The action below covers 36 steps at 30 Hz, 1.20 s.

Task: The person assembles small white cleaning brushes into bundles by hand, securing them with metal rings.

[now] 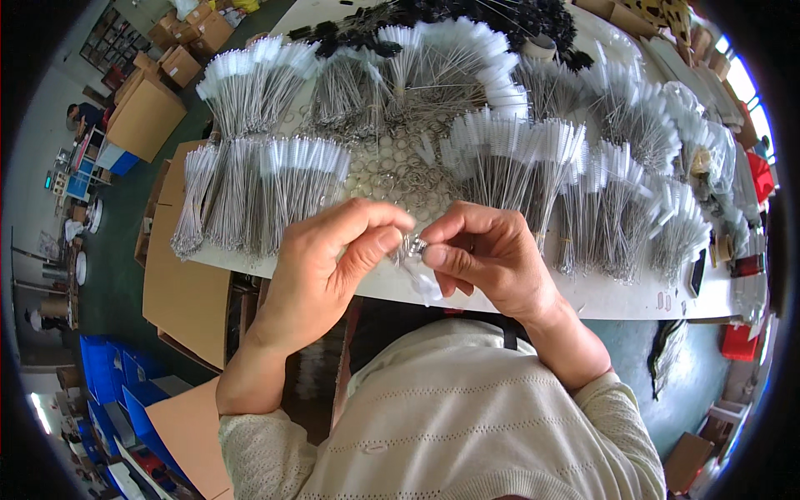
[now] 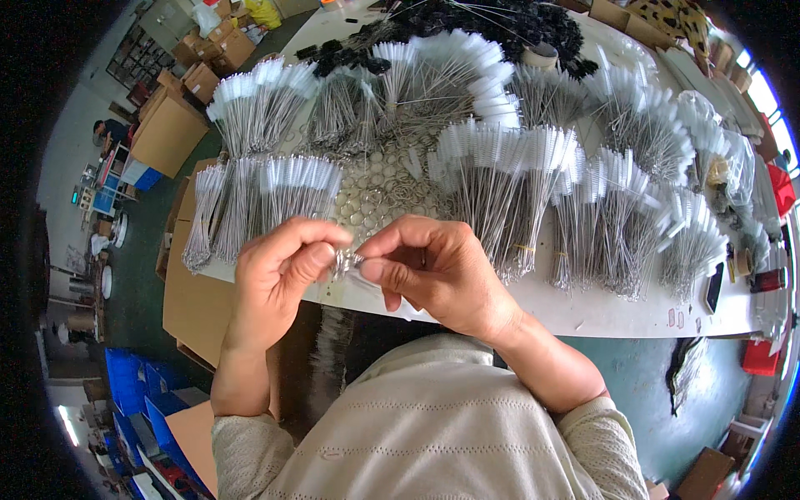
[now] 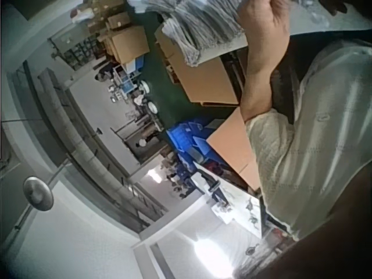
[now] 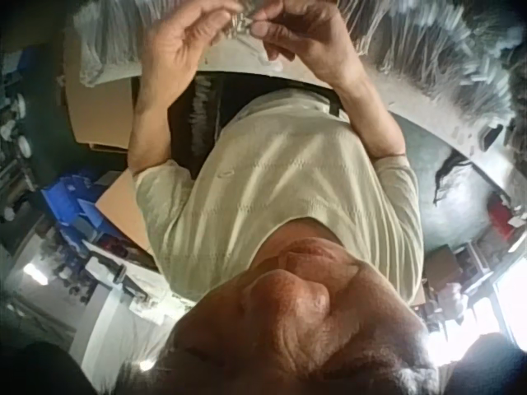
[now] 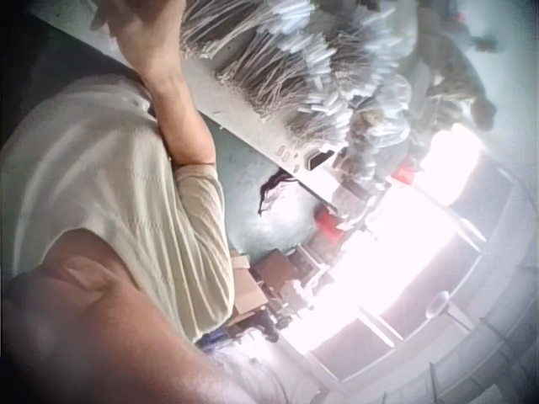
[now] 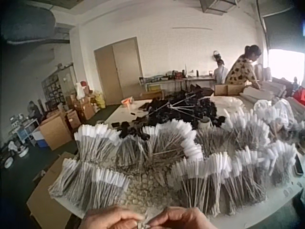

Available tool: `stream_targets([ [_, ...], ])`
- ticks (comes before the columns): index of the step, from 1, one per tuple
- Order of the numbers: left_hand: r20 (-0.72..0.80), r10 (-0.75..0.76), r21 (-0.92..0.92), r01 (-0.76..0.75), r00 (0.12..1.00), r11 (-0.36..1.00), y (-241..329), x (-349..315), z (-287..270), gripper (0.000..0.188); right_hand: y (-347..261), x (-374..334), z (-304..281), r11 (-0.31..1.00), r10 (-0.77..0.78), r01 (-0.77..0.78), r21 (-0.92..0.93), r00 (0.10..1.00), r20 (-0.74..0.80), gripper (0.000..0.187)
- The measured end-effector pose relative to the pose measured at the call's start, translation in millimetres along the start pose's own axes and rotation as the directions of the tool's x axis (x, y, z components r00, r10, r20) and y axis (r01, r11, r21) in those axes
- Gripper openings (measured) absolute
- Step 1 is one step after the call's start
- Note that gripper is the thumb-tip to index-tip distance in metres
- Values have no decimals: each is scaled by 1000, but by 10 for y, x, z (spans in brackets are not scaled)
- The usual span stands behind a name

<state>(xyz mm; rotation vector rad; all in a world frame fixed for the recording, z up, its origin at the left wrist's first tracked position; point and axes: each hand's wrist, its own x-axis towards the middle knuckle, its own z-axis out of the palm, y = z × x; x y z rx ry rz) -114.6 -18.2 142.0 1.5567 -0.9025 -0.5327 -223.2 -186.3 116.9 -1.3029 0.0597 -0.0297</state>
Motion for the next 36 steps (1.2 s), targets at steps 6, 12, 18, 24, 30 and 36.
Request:
stream_targets([
  [6, -230, 27, -538, -150, 973, 829, -17, -142, 163, 19, 193, 47, 306, 940, -339, 337, -52, 940, -41, 11],
  [12, -421, -11, -407, -177, 907, 896, 98, -432, -98, 20, 445, 239, 419, 963, -196, 200, -181, 980, 38, 19],
  [18, -410, -138, -194, 62, 902, 979, 223, -1276, -554, 14, 890, 139, 226, 950, 166, -136, -282, 983, 84, 12],
  [24, -399, -348, 393, 502, 848, 770, -1247, -1889, -702, 13, 1308, 100, 174, 849, 371, -350, -397, 928, -26, 15],
  [30, -377, -590, 694, 640, 714, 331, -2979, -2535, -318, 17, 1373, 119, 186, 843, 414, -411, -346, 908, -67, 13],
  [36, -105, -808, 805, 526, 580, 273, -4295, -4035, 85, 27, 1326, 193, 367, 804, 460, -426, -416, 888, -19, 12],
])
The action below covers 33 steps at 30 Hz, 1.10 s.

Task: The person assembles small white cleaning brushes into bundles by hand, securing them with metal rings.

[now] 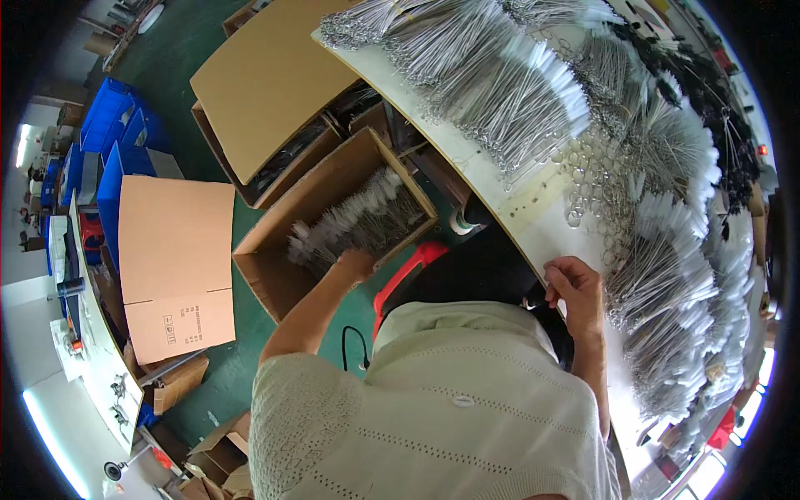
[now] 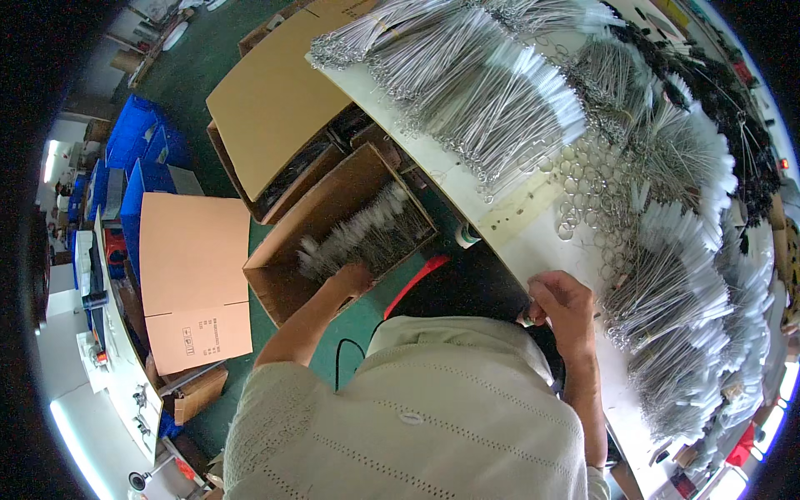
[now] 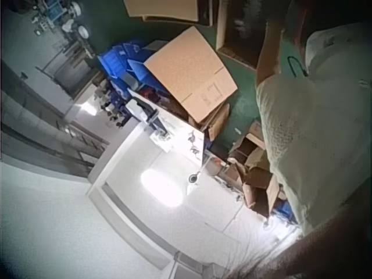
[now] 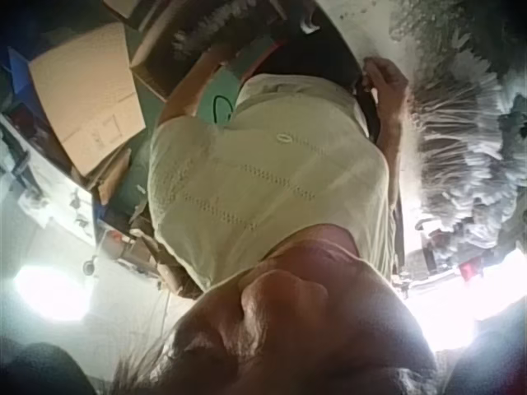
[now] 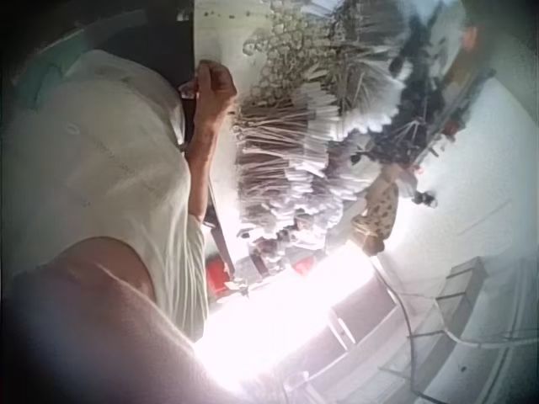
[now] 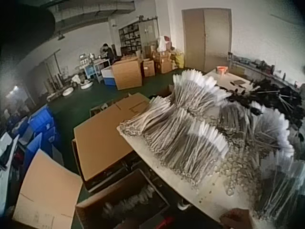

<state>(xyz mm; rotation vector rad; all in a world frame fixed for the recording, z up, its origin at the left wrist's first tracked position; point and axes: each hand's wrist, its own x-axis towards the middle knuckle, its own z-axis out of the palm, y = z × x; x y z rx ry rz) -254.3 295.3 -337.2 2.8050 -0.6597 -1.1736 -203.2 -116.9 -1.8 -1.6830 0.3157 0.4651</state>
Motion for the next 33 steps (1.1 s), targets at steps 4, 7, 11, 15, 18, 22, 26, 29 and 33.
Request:
stream_targets([
  [4, -21, 33, -460, -39, 999, 887, 609, -140, -1653, 31, 8, -57, -239, 999, -17, 19, 32, 998, -54, 11],
  [7, -294, 366, -414, -463, 883, 784, 539, -303, -2745, 26, -90, -94, -330, 998, 8, -13, 66, 996, 87, 13],
  [11, -324, 464, -850, -469, 824, 241, 1196, -597, -4495, 27, -119, -140, -592, 987, -68, 49, 153, 990, 121, 17],
  [15, -646, 240, -627, -683, 725, 374, 2016, 184, -5693, 24, -165, -378, -954, 980, -139, 138, 144, 990, -2, 15],
  [18, -866, 169, -197, -633, 470, 748, 2045, 1309, -6242, 22, -213, -639, -1173, 974, -143, 153, 168, 987, -73, 14],
  [22, -954, 172, 89, -314, 245, 945, 2027, 2061, -6619, 19, -124, -845, -1356, 949, -101, 159, 272, 971, -214, 13],
  [26, -895, 198, 215, -2, 401, 977, 2109, 2206, -6584, 15, -15, -841, -1498, 934, -83, 159, 320, 967, -241, 14],
  [29, -894, 229, 288, 104, 385, 952, 2133, 2165, -6570, 12, -30, -783, -1584, 931, -94, 170, 323, 967, -237, 13],
  [33, -879, 245, 351, 206, 409, 913, 2179, 2195, -6588, 12, -193, -694, -1695, 960, -181, 224, 170, 955, -235, 11],
])
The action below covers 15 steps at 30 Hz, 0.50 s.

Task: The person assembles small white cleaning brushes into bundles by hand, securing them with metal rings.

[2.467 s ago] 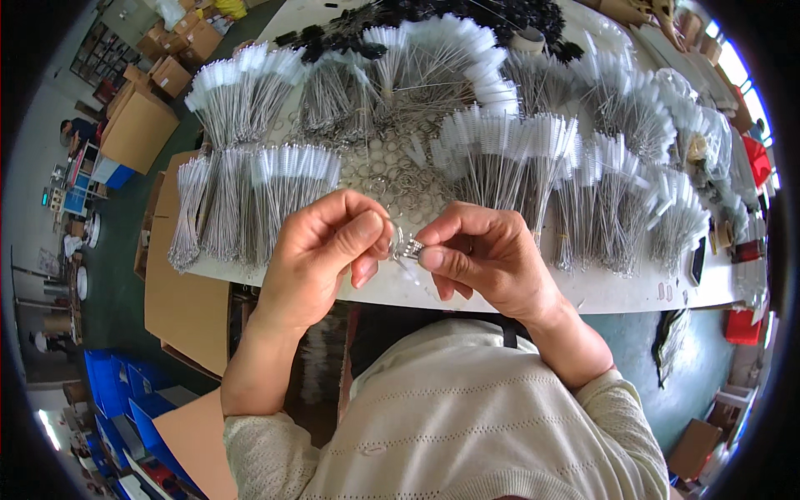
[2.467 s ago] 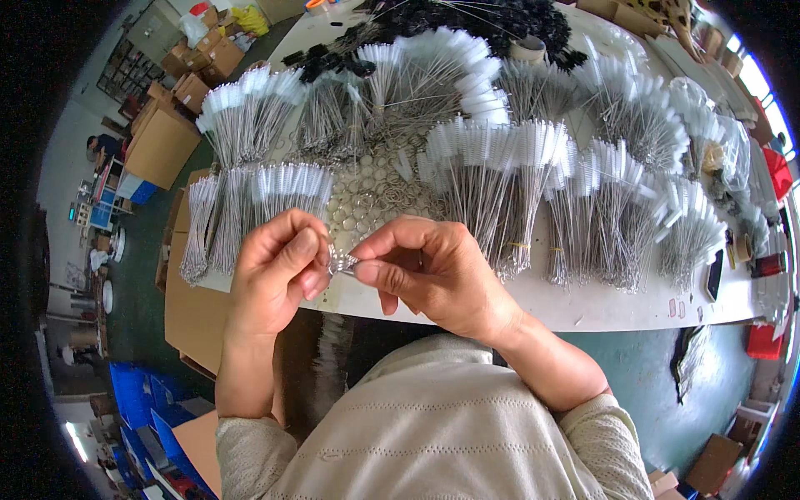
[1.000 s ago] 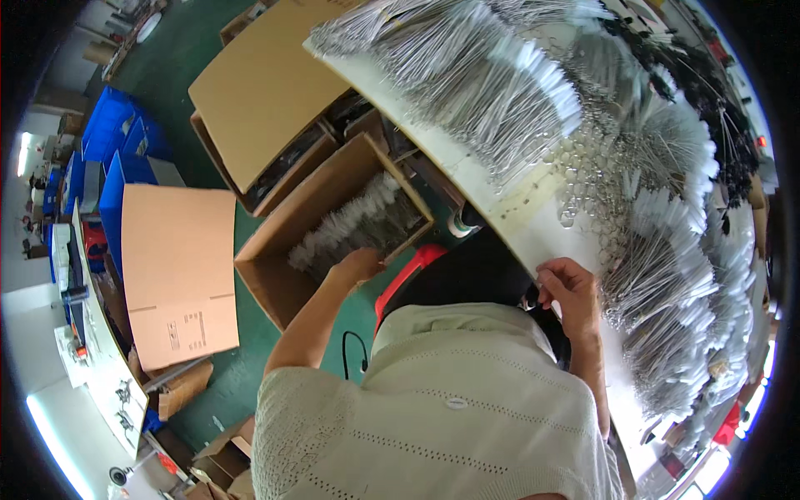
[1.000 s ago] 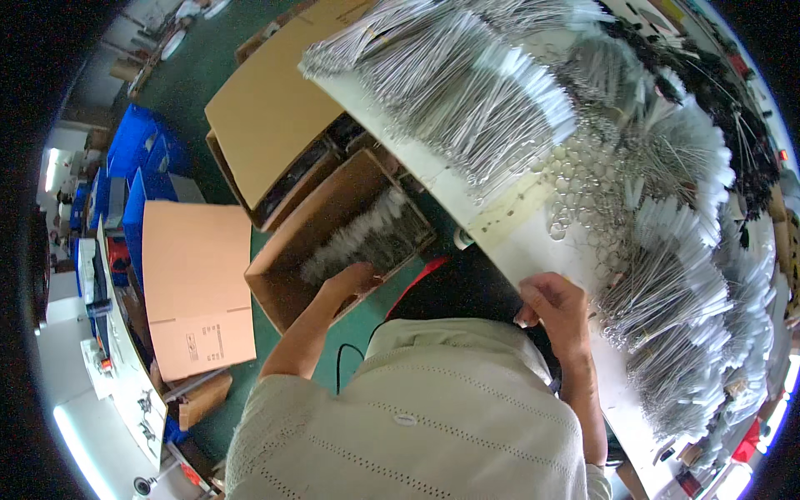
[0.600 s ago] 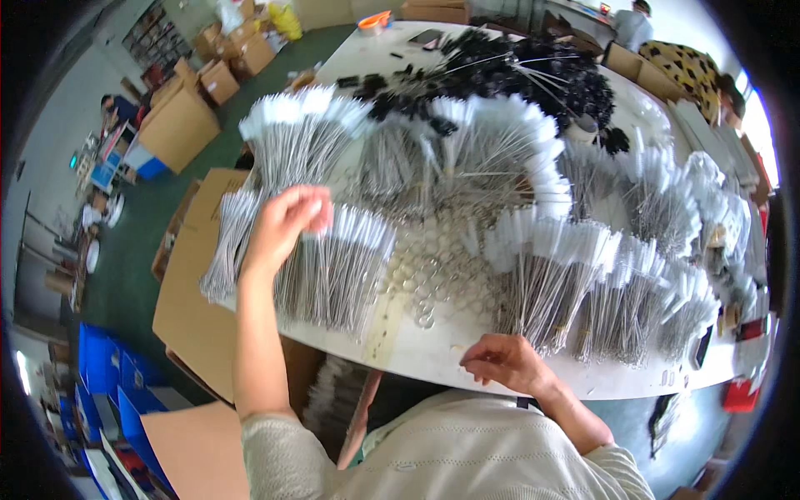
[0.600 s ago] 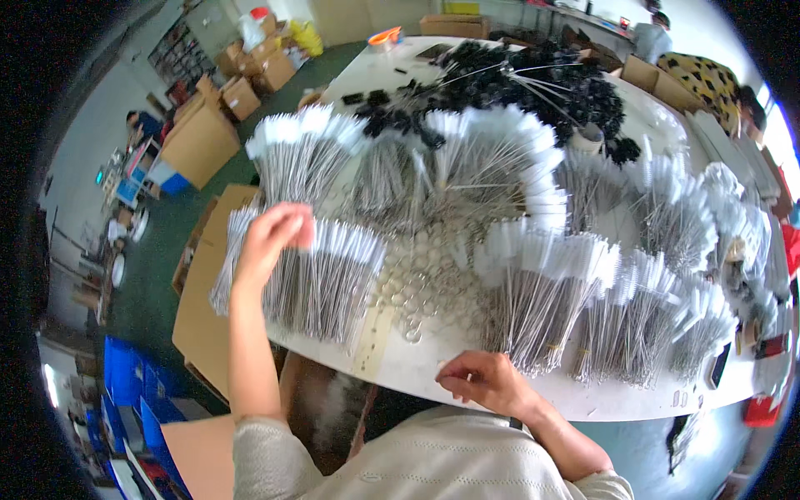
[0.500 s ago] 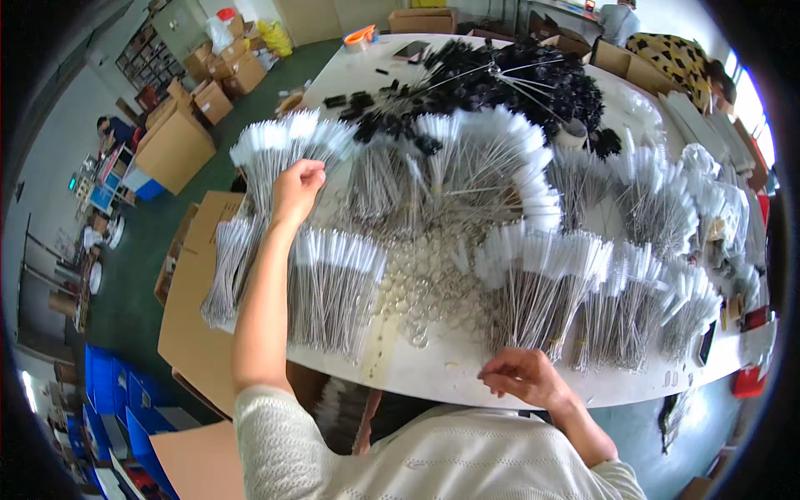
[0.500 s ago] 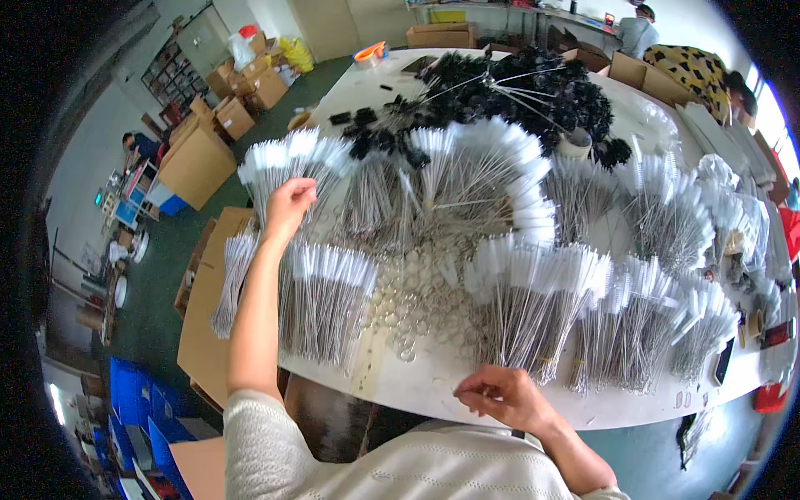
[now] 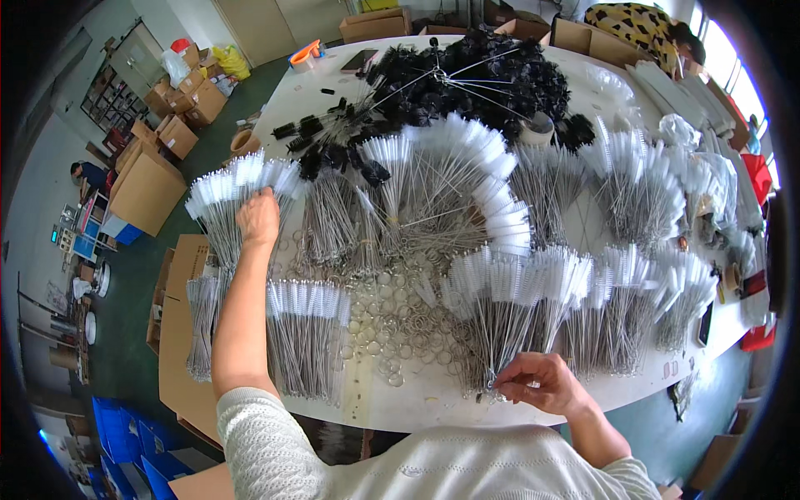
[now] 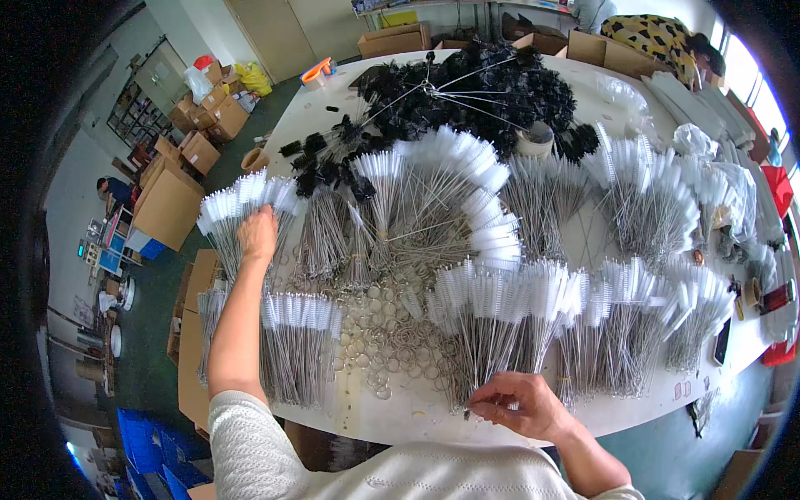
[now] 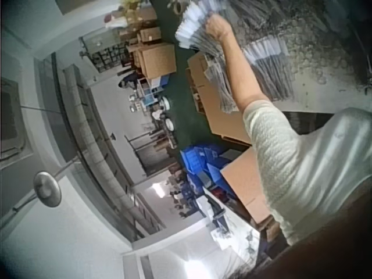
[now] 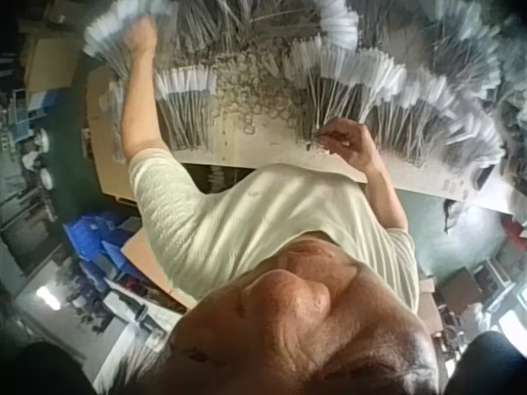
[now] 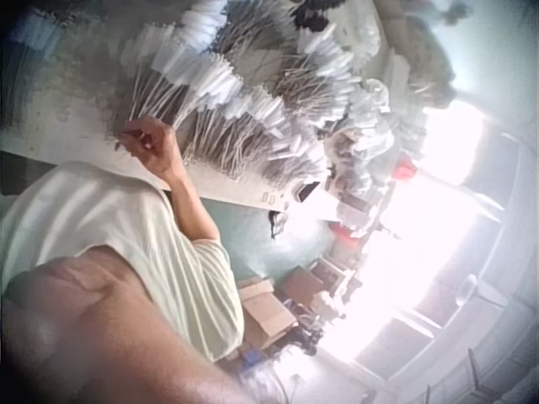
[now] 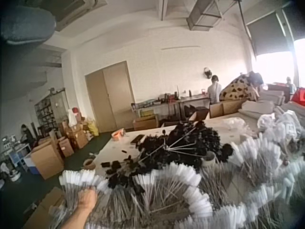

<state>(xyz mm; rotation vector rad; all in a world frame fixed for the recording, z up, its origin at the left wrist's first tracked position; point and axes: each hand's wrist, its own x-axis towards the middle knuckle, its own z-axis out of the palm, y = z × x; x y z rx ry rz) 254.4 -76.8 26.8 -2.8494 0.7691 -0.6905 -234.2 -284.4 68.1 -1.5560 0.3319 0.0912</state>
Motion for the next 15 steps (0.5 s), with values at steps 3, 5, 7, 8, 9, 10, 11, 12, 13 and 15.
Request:
stream_targets([
  [3, 14, -16, -35, 16, 1000, 999, -22, 33, -10, 11, -208, 79, -50, 937, -182, 186, -295, 982, 39, 11],
  [5, 14, -11, -153, 13, 1000, 988, -82, 17, -58, 11, -351, 125, -111, 884, -257, 261, -388, 964, 62, 10],
  [7, 65, -44, -272, 60, 997, 960, -332, 52, -22, 12, -492, 187, -170, 816, -349, 340, -468, 934, 70, 8],
  [8, -13, -109, -363, 97, 994, 927, -360, 108, -5, 12, -567, 229, -216, 767, -389, 369, -525, 918, 75, 7],
  [9, -82, -184, -452, 128, 979, 883, -380, 142, 21, 13, -655, 291, -268, 713, -428, 396, -578, 899, 88, 7],
  [10, -81, -174, -464, 118, 981, 878, -289, 192, -22, 13, -773, 362, -335, 679, -415, 379, -629, 905, 96, 8],
  [11, -220, -371, -772, 72, 902, 632, -207, 200, -120, 15, -781, 507, -411, 585, -492, 429, -688, 862, 119, 8],
  [12, -251, -588, -948, -73, 769, 309, -103, 180, -193, 19, -874, 642, -424, 573, -505, 420, -704, 857, 101, 7],
  [13, -247, -583, -952, -81, 774, 295, 82, 153, -210, 19, -920, 790, -511, 517, -503, 408, -753, 856, 118, 10],
  [15, 86, -496, -874, 305, 864, 379, 394, -53, -261, 25, -1048, 1107, -577, 431, -443, 301, -850, 892, 91, 11],
])
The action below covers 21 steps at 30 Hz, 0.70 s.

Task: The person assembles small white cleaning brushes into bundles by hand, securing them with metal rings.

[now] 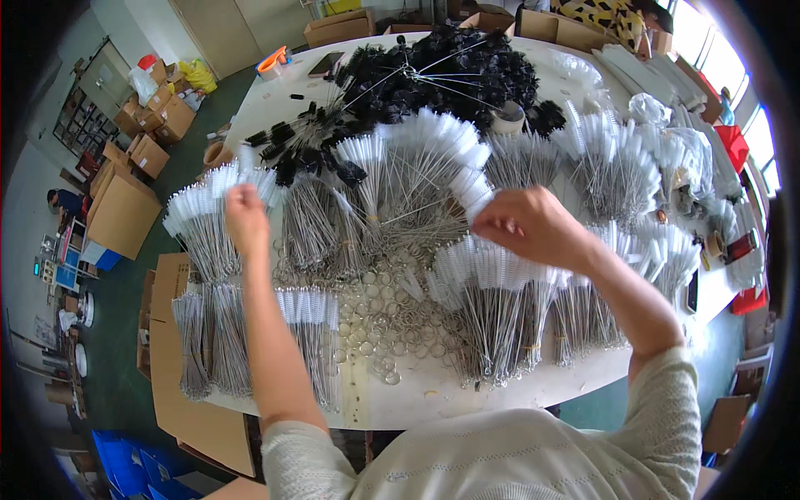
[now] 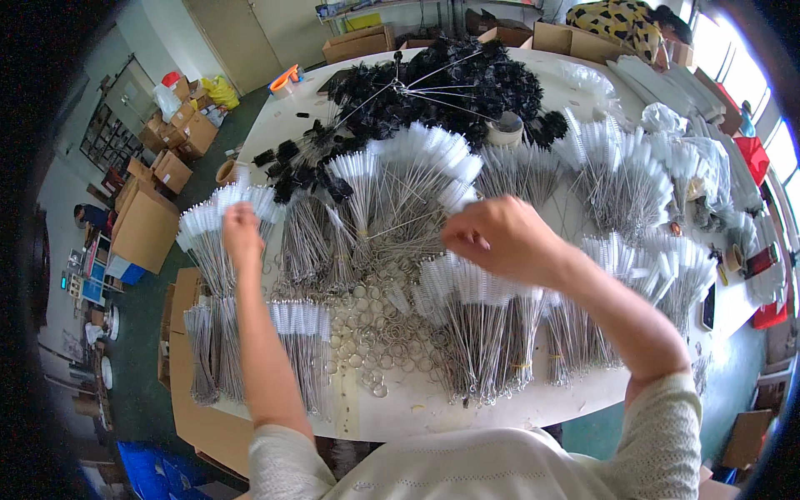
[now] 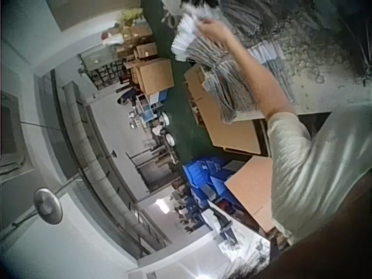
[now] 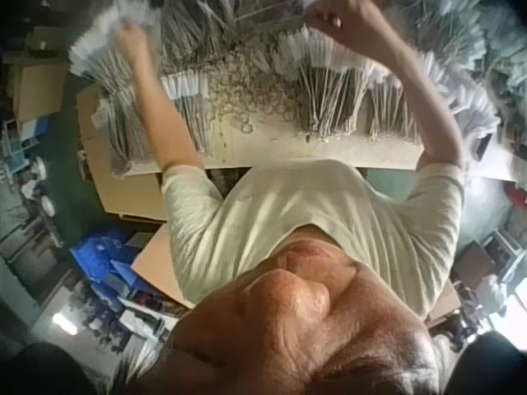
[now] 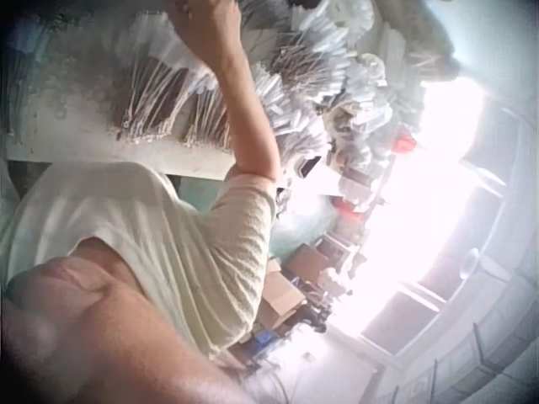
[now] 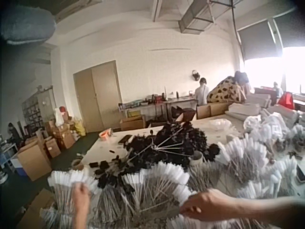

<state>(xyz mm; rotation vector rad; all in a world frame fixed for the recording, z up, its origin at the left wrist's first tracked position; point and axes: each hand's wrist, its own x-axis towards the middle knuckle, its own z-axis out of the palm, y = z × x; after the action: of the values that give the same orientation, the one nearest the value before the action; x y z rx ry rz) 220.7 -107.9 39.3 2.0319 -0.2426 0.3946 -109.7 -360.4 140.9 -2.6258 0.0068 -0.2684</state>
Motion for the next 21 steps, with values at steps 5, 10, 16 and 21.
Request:
stream_targets([
  [5, 431, 32, 394, -220, 902, 893, 18, -654, 227, 26, 361, 723, 396, 940, 5, 38, -339, 992, 125, 8],
  [10, 383, -71, 414, -103, 921, 904, -36, -632, 250, 25, 495, 990, 873, 812, 92, 72, -579, 964, 248, 8],
  [16, 473, -212, 137, 166, 855, 977, 167, -650, 129, 20, 406, 917, 549, 979, 110, -66, -193, 967, 228, 14],
  [21, 576, -201, -562, 562, 792, 607, 202, -695, -93, 12, 161, 665, -7, 736, -131, -29, 676, 974, 184, 19],
])
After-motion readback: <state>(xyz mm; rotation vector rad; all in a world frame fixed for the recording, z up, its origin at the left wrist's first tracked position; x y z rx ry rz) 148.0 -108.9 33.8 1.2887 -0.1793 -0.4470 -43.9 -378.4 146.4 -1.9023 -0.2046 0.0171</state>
